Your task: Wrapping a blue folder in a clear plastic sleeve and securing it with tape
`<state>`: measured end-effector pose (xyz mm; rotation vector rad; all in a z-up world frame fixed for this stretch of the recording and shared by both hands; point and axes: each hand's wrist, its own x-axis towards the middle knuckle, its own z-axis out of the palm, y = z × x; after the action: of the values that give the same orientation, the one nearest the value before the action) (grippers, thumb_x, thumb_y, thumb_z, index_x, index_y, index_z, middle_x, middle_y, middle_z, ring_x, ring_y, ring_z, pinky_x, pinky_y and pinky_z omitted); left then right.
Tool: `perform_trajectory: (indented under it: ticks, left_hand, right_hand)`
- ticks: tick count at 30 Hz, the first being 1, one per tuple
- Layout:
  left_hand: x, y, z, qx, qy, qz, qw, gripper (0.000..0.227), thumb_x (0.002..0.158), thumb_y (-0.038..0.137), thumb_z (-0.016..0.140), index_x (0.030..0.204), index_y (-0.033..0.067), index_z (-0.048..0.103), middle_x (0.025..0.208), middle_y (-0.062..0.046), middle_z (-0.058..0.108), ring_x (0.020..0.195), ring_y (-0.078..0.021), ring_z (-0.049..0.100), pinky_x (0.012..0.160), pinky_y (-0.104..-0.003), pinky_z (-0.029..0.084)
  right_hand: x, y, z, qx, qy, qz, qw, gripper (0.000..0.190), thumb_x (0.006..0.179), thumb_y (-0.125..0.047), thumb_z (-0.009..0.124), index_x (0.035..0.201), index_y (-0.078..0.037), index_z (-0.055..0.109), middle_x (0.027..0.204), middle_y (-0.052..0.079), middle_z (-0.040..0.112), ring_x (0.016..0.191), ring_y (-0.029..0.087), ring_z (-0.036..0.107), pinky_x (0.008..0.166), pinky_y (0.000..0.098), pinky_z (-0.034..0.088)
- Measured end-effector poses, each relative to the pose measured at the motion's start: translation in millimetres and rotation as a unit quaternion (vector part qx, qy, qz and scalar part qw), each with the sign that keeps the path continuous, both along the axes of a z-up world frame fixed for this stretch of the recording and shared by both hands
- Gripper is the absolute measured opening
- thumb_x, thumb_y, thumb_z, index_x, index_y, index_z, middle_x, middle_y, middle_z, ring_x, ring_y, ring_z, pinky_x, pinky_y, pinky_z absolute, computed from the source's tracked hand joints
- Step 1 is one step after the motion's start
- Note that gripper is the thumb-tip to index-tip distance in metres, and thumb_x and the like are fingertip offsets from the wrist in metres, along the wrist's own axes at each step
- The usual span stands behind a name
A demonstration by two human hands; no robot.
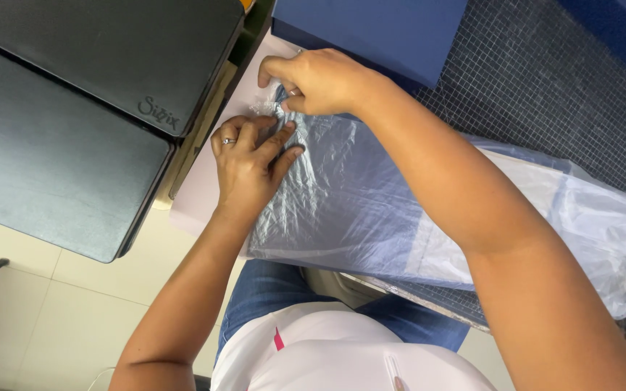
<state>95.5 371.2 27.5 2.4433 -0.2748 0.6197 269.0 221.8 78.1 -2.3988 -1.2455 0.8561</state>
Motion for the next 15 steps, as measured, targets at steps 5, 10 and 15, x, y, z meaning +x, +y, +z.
perform_trajectory:
  ticks: [5,10,15]
  left_hand:
    - [-1.2,-1.1,-2.0,0.014,0.001,0.011,1.000,0.031,0.098,0.043,0.078,0.121,0.0221,0.078,0.120,-0.005,0.068,0.110,-0.0346,0.055,0.091,-0.050,0.040]
    - [-0.2,0.6,-4.5,0.029,0.007,0.014,0.999,0.032,0.097,0.046,0.078,0.121,0.0250,0.078,0.120,-0.003,0.068,0.110,-0.0339,0.056,0.088,-0.049,0.041]
    - [-0.2,1.4,1.9,0.019,0.013,0.004,1.000,0.032,0.097,0.044,0.078,0.122,0.0250,0.077,0.117,-0.005,0.067,0.109,-0.0344,0.055,0.089,-0.051,0.041]
  right_hand:
    - [0.3,13.4,-0.4,-0.087,-0.051,-0.022,0.995,0.047,0.089,-0.029,0.078,0.128,-0.024,0.051,0.097,0.003,0.071,0.091,0.034,0.069,0.075,0.0526,0.048]
    - [3.3,21.0,0.8,-0.147,-0.090,-0.070,0.983,0.062,0.078,-0.041,0.087,0.125,-0.022,0.051,0.101,0.006,0.074,0.094,0.037,0.070,0.074,0.0525,0.049]
    - [1.6,3.4,-4.1,-0.090,-0.224,-0.124,0.963,0.054,0.078,-0.028,0.088,0.114,-0.018,0.049,0.085,0.007,0.075,0.076,0.040,0.073,0.060,0.0538,0.051]
